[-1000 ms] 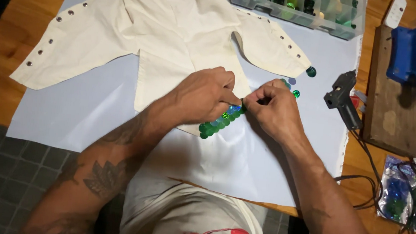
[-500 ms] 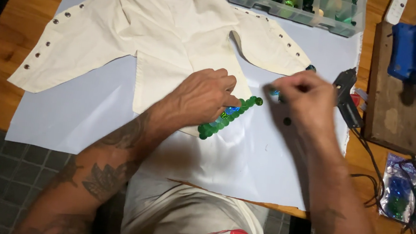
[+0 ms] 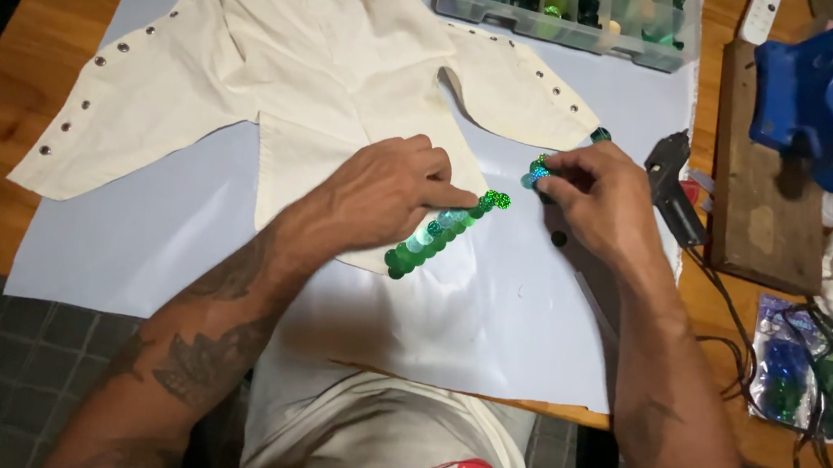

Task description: Decorate a white garment by adhering green sequins using a hot glue gun

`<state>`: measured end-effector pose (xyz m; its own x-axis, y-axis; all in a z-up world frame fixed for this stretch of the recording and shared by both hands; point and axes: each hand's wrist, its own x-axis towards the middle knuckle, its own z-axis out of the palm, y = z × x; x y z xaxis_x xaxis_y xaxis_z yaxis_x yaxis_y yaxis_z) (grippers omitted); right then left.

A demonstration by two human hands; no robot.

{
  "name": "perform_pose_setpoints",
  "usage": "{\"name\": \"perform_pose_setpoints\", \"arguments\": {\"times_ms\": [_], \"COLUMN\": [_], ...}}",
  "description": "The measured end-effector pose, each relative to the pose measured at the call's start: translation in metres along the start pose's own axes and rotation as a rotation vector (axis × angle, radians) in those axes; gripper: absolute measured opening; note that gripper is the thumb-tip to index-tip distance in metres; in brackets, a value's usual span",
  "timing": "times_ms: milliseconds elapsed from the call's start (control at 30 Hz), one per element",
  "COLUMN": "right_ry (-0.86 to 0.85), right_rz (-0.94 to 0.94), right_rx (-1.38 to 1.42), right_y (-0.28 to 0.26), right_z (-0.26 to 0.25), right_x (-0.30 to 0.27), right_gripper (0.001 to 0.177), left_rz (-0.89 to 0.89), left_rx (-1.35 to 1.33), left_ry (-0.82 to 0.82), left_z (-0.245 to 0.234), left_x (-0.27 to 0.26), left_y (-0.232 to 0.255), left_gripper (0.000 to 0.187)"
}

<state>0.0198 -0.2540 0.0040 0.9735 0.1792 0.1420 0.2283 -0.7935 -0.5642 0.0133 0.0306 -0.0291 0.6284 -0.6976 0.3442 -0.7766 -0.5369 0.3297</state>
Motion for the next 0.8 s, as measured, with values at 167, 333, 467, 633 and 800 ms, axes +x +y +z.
{"name": "perform_pose_setpoints", "arguments": {"times_ms": [167,333,467,633,800], "right_ry": [-0.101,-0.153,-0.130,-0.127,-0.054], "right_rz": [-0.068,-0.077,-0.054,0.005,0.197], "right_rx": [-0.040,-0.115,-0.048,0.057,0.478], "right_y": [-0.007,-0.002,0.003,-0.001,-0.012], "right_z": [0.001,0.002,-0.003,-0.020,-0.026], "right_x": [0.002,0.006,0.009,0.004,0.005], "right_gripper": [0.032,0.023,0.018,0.011,0.011], "left_rz": [-0.020,-0.065,-0.016,-0.017,-0.026], "left_rx": [-0.055,-0.070,-0.089,-0.151,-0.186], "left_ry": [0.046,0.139,0.276,0.363,0.379], "left_z": [0.001,0.003,0.015,0.021,0.023], "left_x": [-0.001,0.000,0.001,0.003,0.004], "left_y": [-0.003,-0.007,-0.013,-0.011,-0.012], "left_gripper": [0.036,0.049,0.044,0.042,0.038]}}
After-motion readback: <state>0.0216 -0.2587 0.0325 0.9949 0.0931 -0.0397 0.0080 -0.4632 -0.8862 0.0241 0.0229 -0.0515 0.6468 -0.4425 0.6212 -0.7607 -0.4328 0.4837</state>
